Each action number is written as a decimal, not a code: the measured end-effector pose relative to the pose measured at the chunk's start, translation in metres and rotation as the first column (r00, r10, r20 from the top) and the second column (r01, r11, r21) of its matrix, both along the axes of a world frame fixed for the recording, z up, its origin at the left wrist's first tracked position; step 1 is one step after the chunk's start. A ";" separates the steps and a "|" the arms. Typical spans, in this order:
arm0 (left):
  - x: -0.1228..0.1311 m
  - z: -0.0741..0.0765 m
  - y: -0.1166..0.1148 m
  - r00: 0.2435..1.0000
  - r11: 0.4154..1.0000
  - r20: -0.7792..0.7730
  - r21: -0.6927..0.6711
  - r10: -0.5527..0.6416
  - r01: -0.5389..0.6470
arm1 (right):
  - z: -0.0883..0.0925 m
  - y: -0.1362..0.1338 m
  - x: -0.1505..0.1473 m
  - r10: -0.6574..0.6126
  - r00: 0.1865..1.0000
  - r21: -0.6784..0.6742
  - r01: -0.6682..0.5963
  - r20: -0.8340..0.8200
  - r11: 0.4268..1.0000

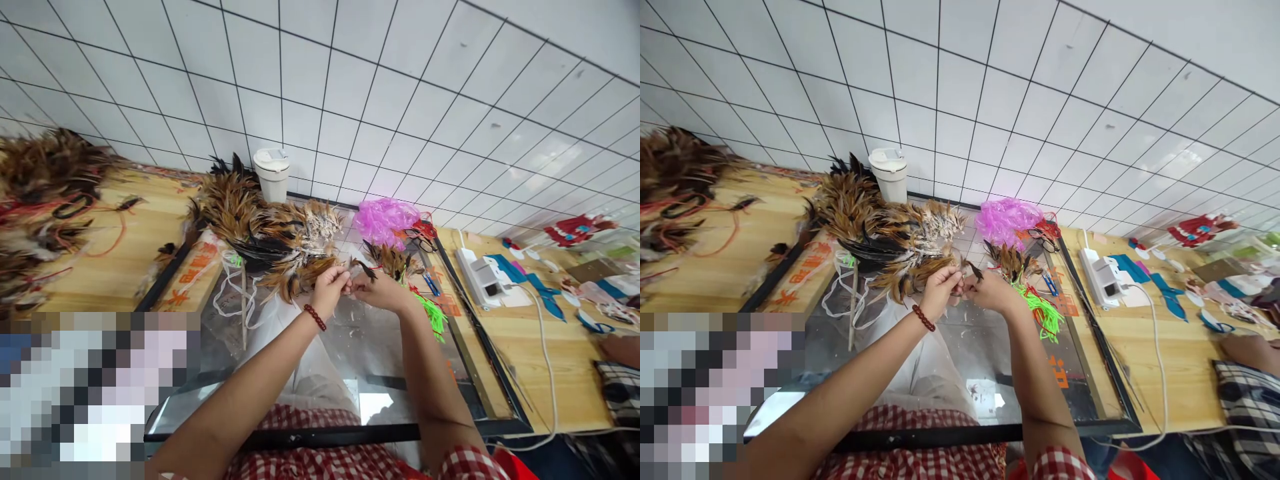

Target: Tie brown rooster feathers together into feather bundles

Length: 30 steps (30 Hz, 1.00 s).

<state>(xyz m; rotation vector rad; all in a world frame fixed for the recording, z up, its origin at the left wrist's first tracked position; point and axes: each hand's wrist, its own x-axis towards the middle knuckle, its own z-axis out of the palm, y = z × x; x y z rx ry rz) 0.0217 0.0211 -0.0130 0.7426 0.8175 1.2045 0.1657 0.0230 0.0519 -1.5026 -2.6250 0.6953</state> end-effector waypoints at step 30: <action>-0.039 0.007 0.026 0.967 0.992 0.230 -0.034 -0.108 0.119 | -0.007 0.009 0.015 -0.441 0.656 -0.477 0.139 -0.612 0.868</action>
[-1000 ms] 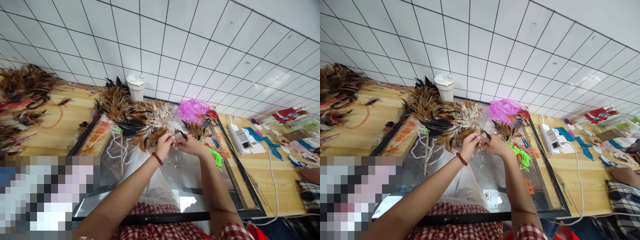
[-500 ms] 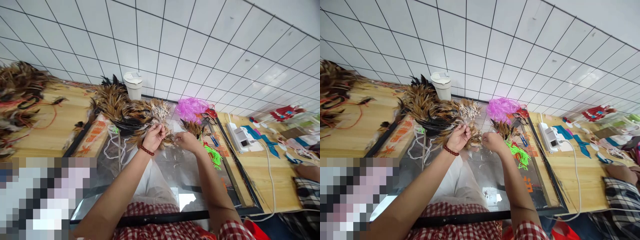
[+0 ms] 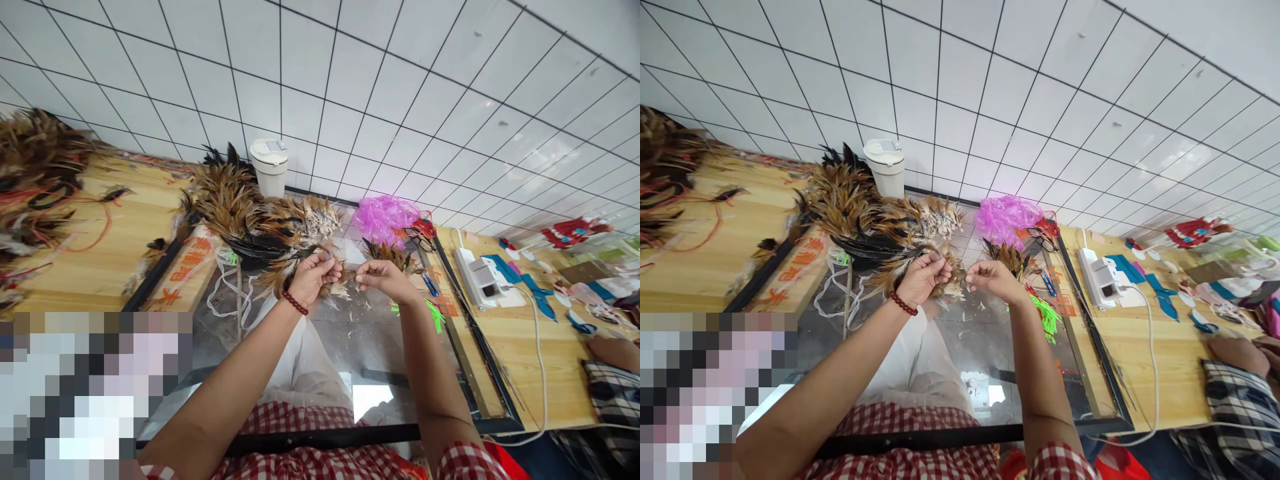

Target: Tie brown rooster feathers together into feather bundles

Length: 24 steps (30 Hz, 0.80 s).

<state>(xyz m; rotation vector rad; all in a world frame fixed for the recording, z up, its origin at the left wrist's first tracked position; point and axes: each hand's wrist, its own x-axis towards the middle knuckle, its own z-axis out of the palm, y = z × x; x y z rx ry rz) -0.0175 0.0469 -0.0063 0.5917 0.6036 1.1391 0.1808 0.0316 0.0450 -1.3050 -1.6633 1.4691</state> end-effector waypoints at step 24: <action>0.007 -0.002 -0.001 0.968 0.988 -0.199 -0.050 -0.153 0.146 | -0.036 0.007 -0.044 -0.392 0.908 0.312 0.419 -0.148 0.853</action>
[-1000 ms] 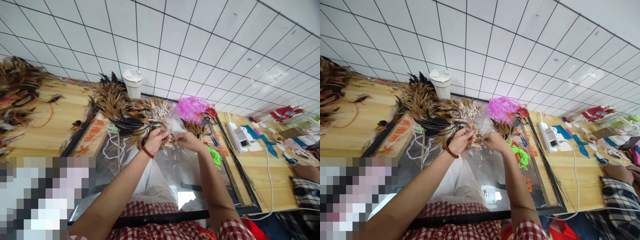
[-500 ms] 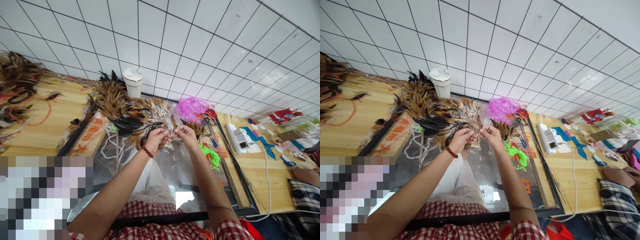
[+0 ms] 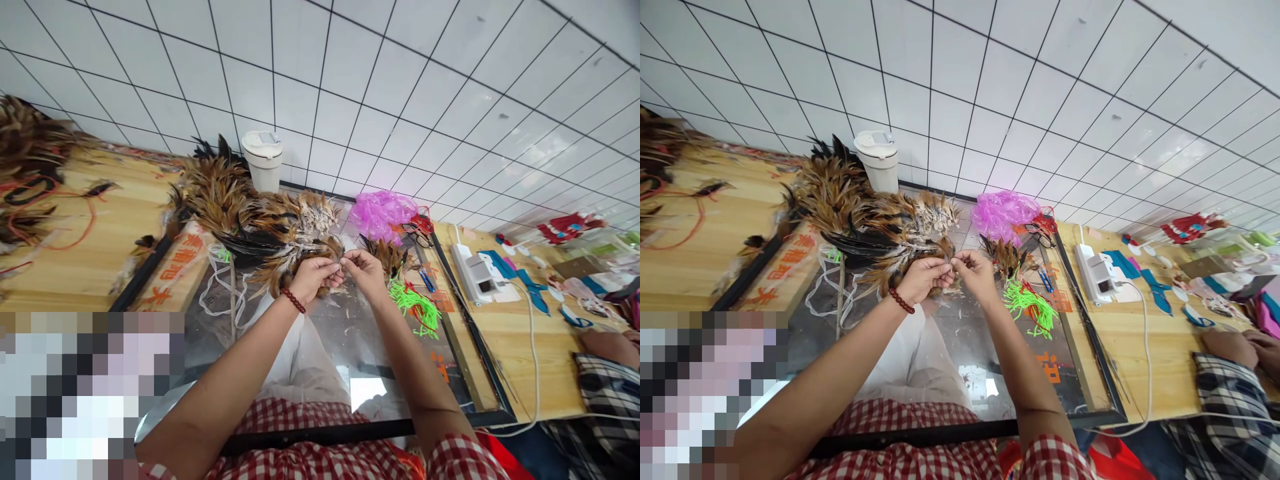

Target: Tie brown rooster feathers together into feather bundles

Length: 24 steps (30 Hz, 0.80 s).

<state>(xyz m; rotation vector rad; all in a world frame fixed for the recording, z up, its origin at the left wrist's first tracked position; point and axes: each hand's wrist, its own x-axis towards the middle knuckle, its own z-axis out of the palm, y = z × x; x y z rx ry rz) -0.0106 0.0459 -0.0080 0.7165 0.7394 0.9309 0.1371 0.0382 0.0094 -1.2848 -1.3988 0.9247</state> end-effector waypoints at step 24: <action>0.000 0.002 0.002 0.991 0.997 0.122 -0.051 0.061 -0.055 | 0.013 -0.007 0.014 0.020 0.753 0.279 -0.268 0.658 0.922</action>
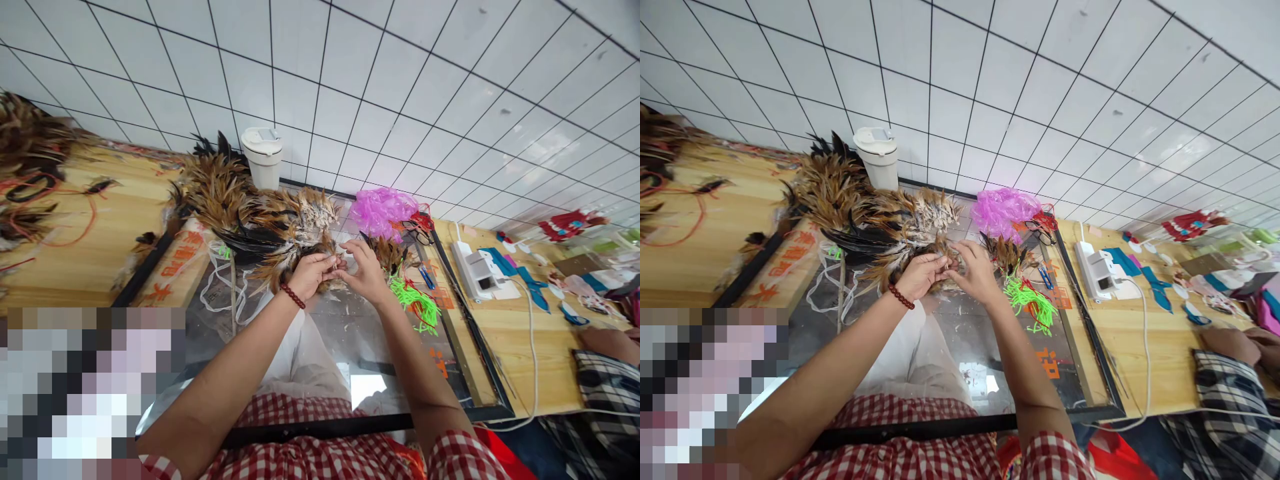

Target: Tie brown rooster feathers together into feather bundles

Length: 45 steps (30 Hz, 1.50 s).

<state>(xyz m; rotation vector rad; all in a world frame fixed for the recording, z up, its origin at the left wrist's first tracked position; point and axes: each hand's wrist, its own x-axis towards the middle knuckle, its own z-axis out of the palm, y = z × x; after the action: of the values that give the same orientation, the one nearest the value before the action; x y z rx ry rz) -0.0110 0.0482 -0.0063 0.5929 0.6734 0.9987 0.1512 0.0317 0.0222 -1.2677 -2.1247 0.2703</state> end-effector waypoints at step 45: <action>0.007 -0.004 -0.007 0.971 0.979 -0.182 0.105 -0.155 0.176 | -0.006 0.008 -0.002 -0.174 0.740 -0.466 -0.206 -0.649 0.861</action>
<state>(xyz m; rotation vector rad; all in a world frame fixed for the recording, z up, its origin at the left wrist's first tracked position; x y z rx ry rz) -0.0039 0.0408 -0.0104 0.8359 0.7069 0.8418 0.1491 0.0399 0.0162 -1.1672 -1.4469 1.1915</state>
